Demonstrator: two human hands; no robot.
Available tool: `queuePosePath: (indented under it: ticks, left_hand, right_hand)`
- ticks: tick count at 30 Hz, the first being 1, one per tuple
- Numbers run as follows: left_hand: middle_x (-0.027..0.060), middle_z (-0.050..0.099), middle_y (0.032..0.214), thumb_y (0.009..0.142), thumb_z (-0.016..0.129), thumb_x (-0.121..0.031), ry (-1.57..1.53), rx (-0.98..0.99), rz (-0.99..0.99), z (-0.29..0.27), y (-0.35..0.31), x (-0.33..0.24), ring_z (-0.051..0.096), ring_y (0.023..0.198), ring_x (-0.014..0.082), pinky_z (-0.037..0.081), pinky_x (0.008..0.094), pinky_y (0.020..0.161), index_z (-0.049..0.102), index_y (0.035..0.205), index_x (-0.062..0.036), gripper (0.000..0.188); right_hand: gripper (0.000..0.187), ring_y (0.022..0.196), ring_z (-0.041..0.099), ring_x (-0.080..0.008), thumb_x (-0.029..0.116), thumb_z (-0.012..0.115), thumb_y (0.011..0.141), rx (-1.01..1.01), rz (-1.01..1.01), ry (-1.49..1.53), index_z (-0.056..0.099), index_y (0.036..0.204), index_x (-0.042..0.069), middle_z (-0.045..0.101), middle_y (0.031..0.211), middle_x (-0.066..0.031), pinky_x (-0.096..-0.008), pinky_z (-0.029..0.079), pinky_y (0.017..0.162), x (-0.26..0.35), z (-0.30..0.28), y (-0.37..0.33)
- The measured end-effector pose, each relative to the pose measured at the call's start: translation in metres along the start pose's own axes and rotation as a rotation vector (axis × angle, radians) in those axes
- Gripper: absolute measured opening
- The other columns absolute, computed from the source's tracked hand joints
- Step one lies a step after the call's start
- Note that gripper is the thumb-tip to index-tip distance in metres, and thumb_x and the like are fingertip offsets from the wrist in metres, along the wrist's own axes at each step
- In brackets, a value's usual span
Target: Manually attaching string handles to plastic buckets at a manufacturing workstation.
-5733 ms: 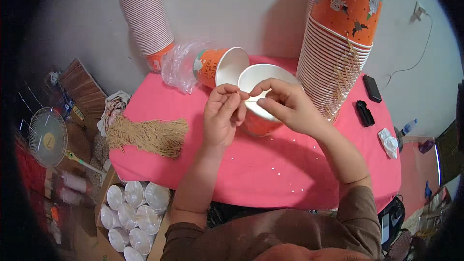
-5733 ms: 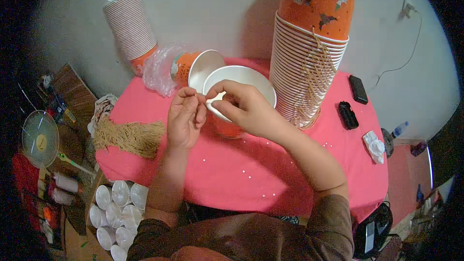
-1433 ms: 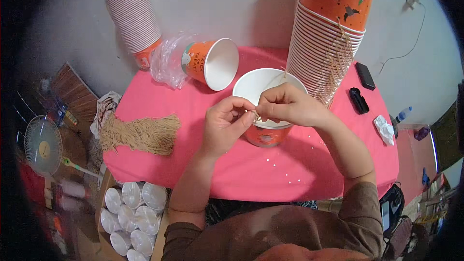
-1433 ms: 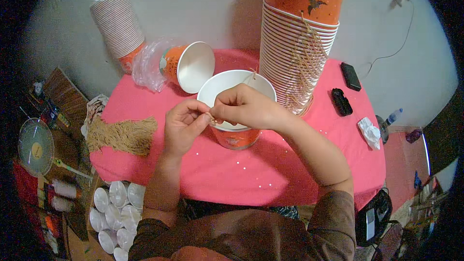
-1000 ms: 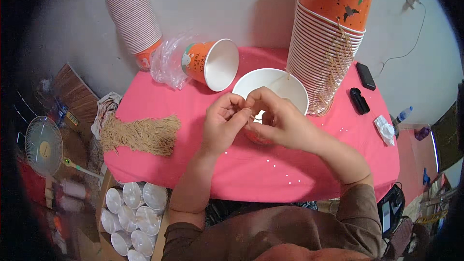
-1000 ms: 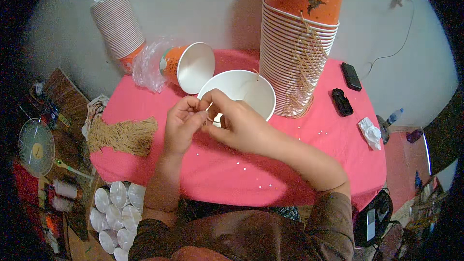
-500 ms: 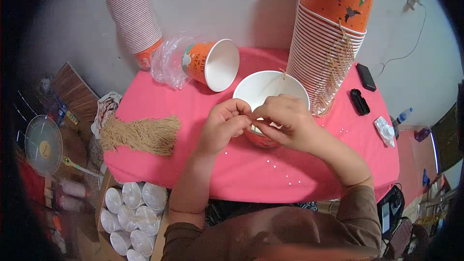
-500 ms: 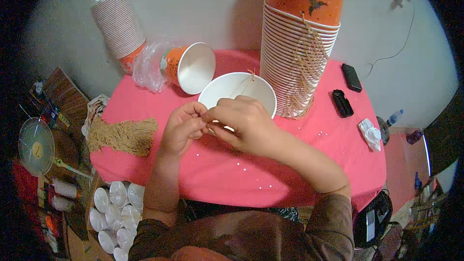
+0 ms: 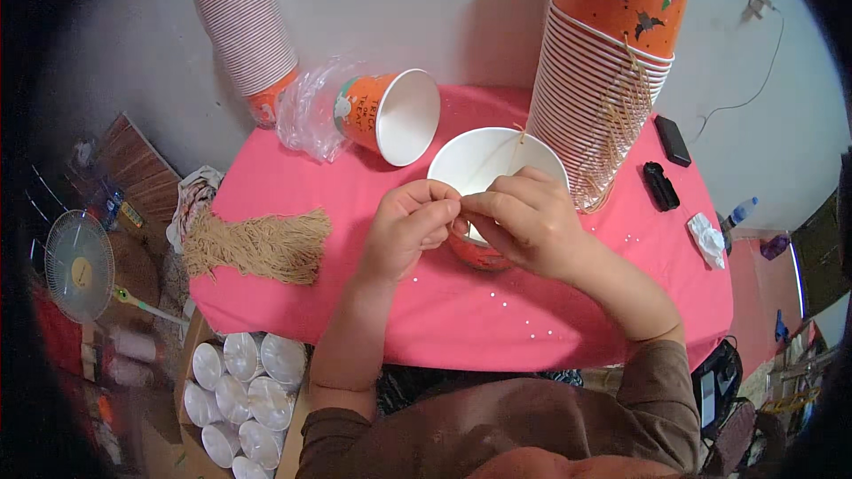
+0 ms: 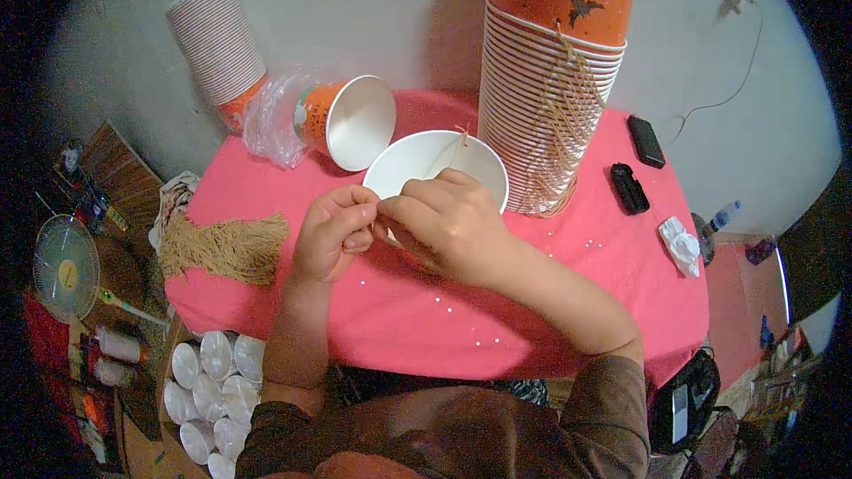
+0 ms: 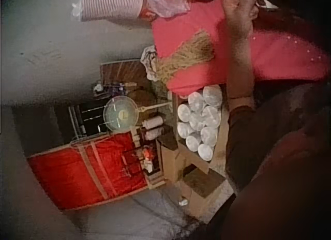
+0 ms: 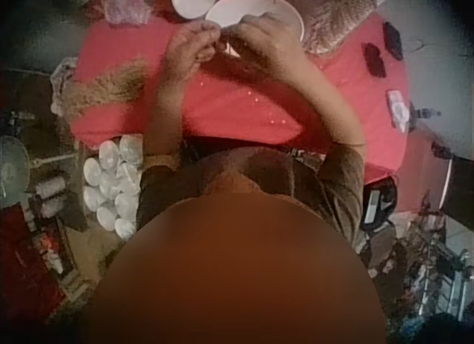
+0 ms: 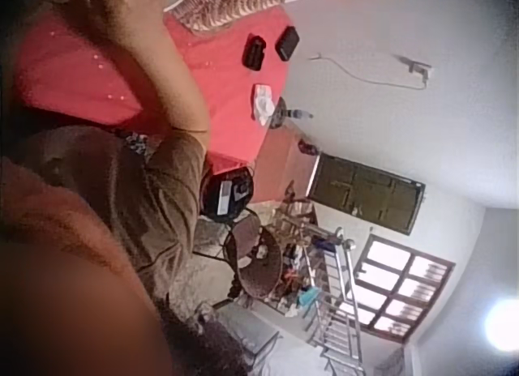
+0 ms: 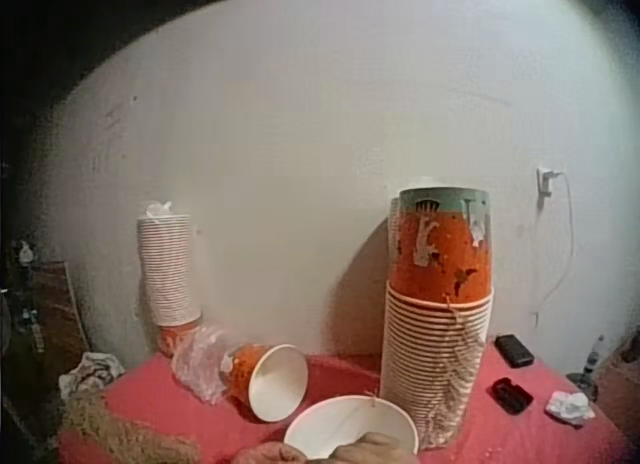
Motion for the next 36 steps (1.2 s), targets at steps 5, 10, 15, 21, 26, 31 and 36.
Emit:
queuePosePath:
  ticks: [5,10,15,21,26,31,36]
  left_hand:
    - [0.0069,0.064,0.078,0.095,0.055,-0.007,0.02,0.028,0.022,0.001,0.001,0.001,0.037,0.051,-0.0008,0.026,0.0156,0.045,0.059,0.099,-0.0002,0.008]
    - [0.0043,0.063,0.08,0.095,0.056,-0.006,0.052,0.063,0.025,0.004,0.0,-0.001,0.04,0.054,-0.0008,0.028,0.0151,0.047,0.06,0.101,0.0009,0.01]
    - [0.0011,0.063,0.083,0.093,0.059,-0.004,0.208,0.005,0.049,0.009,-0.003,-0.007,0.048,0.063,-0.0006,0.034,0.0142,0.052,0.061,0.101,0.0015,0.01]
    - [-0.0014,0.061,0.082,0.092,0.06,-0.003,0.214,0.005,0.042,0.007,0.0,-0.004,0.049,0.065,-0.0006,0.036,0.0142,0.053,0.062,0.1,0.0011,0.009]
    - [-0.0033,0.059,0.079,0.092,0.059,-0.004,0.24,-0.034,0.059,0.006,-0.001,-0.005,0.048,0.064,-0.0008,0.034,0.0143,0.051,0.061,0.099,0.0004,0.008]
    - [-0.005,0.056,0.076,0.093,0.06,-0.007,0.161,-0.033,0.102,-0.001,0.0,-0.008,0.045,0.062,-0.0012,0.032,0.0147,0.051,0.06,0.098,-0.0007,0.008]
    - [-0.007,0.054,0.076,0.093,0.06,-0.005,0.31,-0.097,0.126,0.005,-0.001,-0.011,0.045,0.063,-0.0018,0.033,0.0149,0.054,0.06,0.096,-0.0007,0.005]
  right_hand:
    - [0.027,0.06,0.057,-0.0231,0.003,0.073,0.067,0.052,0.059,0.062,0.064,0.092,0.007,0.058,0.07,-0.0046,-0.0355,0.042,0.055,-0.005,0.001,-0.004]
    - [0.02,0.06,0.058,-0.0246,0.007,0.072,0.071,0.054,0.084,0.08,0.062,0.088,0.007,0.058,0.071,-0.0061,-0.0365,0.043,0.055,-0.009,0.001,-0.005]
    - [0.018,0.06,0.058,-0.0259,0.011,0.072,0.075,0.065,0.131,0.051,0.06,0.087,0.008,0.058,0.072,-0.0077,-0.0374,0.044,0.055,-0.012,-0.004,-0.008]
    - [0.016,0.061,0.06,-0.0259,0.011,0.071,0.076,0.104,0.151,0.05,0.059,0.086,0.008,0.06,0.073,-0.0073,-0.0373,0.045,0.056,-0.015,-0.008,-0.014]
    - [0.018,0.057,0.057,-0.0238,0.005,0.073,0.072,0.127,0.104,0.044,0.061,0.085,0.009,0.058,0.067,-0.0042,-0.0355,0.043,0.055,-0.012,-0.008,-0.014]
    - [0.014,0.06,0.06,-0.0256,0.007,0.071,0.074,0.204,0.151,0.024,0.06,0.082,0.009,0.06,0.068,-0.0054,-0.0366,0.045,0.057,-0.017,-0.003,-0.019]
    - [0.011,0.061,0.062,-0.0282,0.008,0.069,0.075,0.329,0.22,0.037,0.059,0.08,0.009,0.06,0.067,-0.0081,-0.0392,0.046,0.058,-0.024,0.001,-0.022]
Point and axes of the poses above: each hand's wrist, its own y-axis towards the middle knuckle, its own z-axis out of the palm, x = y × z, the point moved 6 cm from there along y, towards the middle knuckle
